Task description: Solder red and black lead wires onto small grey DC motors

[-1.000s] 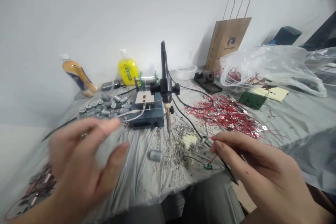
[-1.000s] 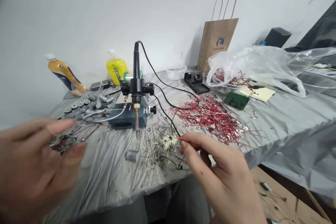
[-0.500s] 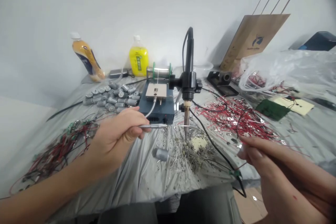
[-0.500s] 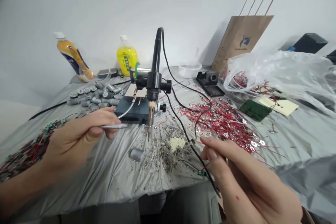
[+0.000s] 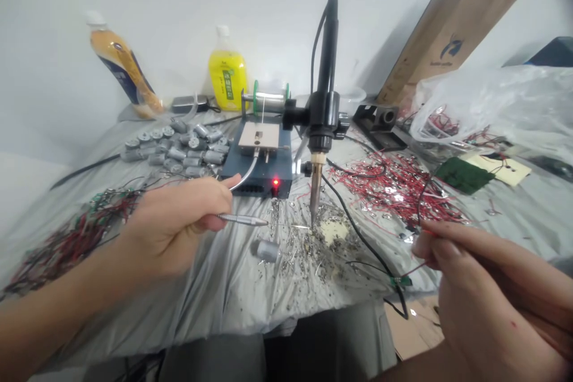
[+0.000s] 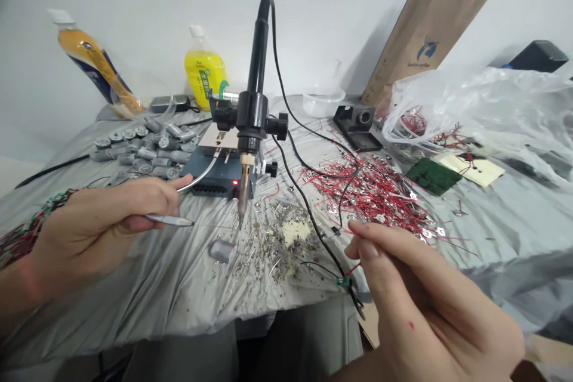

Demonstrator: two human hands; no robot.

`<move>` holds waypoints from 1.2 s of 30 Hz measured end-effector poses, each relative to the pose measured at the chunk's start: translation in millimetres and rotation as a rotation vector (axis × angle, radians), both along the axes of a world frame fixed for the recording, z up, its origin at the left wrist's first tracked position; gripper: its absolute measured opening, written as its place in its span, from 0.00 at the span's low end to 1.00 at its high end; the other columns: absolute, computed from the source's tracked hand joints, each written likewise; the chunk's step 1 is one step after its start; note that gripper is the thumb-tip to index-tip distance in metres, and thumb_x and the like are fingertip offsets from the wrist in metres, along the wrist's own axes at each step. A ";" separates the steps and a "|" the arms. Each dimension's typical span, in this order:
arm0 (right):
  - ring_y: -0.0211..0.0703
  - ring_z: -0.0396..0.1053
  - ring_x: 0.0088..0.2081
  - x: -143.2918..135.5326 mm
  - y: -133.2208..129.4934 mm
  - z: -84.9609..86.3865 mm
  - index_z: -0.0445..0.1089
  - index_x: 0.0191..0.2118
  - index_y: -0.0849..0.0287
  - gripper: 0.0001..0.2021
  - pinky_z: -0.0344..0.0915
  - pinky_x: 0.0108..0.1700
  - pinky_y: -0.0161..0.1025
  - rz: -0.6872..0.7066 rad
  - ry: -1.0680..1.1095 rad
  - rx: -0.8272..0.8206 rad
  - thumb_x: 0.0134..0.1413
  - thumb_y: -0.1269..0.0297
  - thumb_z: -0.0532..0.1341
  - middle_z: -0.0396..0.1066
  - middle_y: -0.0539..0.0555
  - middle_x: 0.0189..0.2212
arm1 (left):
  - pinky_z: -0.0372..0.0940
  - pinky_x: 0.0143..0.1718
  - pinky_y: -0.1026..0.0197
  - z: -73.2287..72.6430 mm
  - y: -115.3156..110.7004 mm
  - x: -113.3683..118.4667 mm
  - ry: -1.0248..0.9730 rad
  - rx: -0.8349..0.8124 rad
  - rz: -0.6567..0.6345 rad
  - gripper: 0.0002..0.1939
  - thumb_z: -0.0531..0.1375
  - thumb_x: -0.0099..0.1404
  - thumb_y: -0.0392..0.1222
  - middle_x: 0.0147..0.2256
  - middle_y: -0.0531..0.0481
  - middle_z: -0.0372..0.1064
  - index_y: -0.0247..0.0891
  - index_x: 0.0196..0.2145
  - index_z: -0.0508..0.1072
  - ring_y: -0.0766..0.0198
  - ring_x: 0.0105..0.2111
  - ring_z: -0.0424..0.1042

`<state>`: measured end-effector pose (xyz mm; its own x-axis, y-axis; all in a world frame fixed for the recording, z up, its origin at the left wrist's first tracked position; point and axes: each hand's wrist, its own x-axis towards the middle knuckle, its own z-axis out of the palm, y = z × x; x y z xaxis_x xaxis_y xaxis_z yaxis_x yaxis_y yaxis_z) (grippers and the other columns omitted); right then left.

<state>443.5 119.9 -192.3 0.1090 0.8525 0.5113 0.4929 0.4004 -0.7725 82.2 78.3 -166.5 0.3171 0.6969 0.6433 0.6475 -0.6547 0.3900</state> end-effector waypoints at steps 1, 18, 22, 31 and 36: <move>0.43 0.80 0.39 -4.7 -0.5 2.3 0.86 0.49 0.46 0.09 0.75 0.45 0.41 -0.035 0.040 -0.027 0.71 0.50 0.73 0.82 0.50 0.40 | 0.80 0.68 0.48 -0.2 0.1 0.1 -0.001 0.003 0.000 0.11 0.54 0.77 0.27 0.33 0.52 0.72 0.39 0.40 0.72 0.68 0.33 0.77; 0.42 0.80 0.35 -17.1 3.0 4.4 0.88 0.46 0.49 0.11 0.76 0.41 0.40 -0.052 0.111 -0.032 0.65 0.50 0.77 0.83 0.50 0.36 | 0.79 0.69 0.52 0.9 -6.4 13.2 -0.073 -0.081 0.129 0.14 0.50 0.77 0.31 0.33 0.57 0.73 0.40 0.36 0.72 0.75 0.36 0.78; 0.44 0.78 0.36 -20.4 1.9 5.3 0.87 0.46 0.48 0.10 0.75 0.43 0.43 -0.073 0.117 -0.068 0.67 0.50 0.76 0.82 0.51 0.37 | 0.78 0.70 0.52 -0.1 -8.2 15.1 -0.089 -0.087 0.139 0.13 0.51 0.76 0.30 0.34 0.58 0.73 0.39 0.37 0.72 0.76 0.37 0.78; 0.41 0.77 0.34 -18.3 4.8 1.5 0.90 0.46 0.48 0.08 0.74 0.37 0.39 -0.060 0.144 0.023 0.65 0.55 0.77 0.83 0.51 0.37 | 0.78 0.70 0.49 -0.3 -11.0 18.6 -0.102 -0.085 0.158 0.14 0.51 0.78 0.29 0.37 0.58 0.74 0.39 0.37 0.72 0.75 0.39 0.78; 0.41 0.78 0.33 -20.3 9.7 0.2 0.90 0.43 0.50 0.07 0.75 0.37 0.37 -0.059 0.152 0.045 0.63 0.56 0.78 0.83 0.52 0.37 | 0.77 0.72 0.48 0.4 -12.0 18.4 -0.095 -0.084 0.146 0.14 0.50 0.77 0.27 0.38 0.59 0.73 0.38 0.39 0.72 0.77 0.41 0.77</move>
<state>423.3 129.5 -192.2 0.2371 0.8187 0.5230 0.3952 0.4105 -0.8218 100.5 66.3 -166.1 0.1488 0.7838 0.6029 0.6911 -0.5185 0.5036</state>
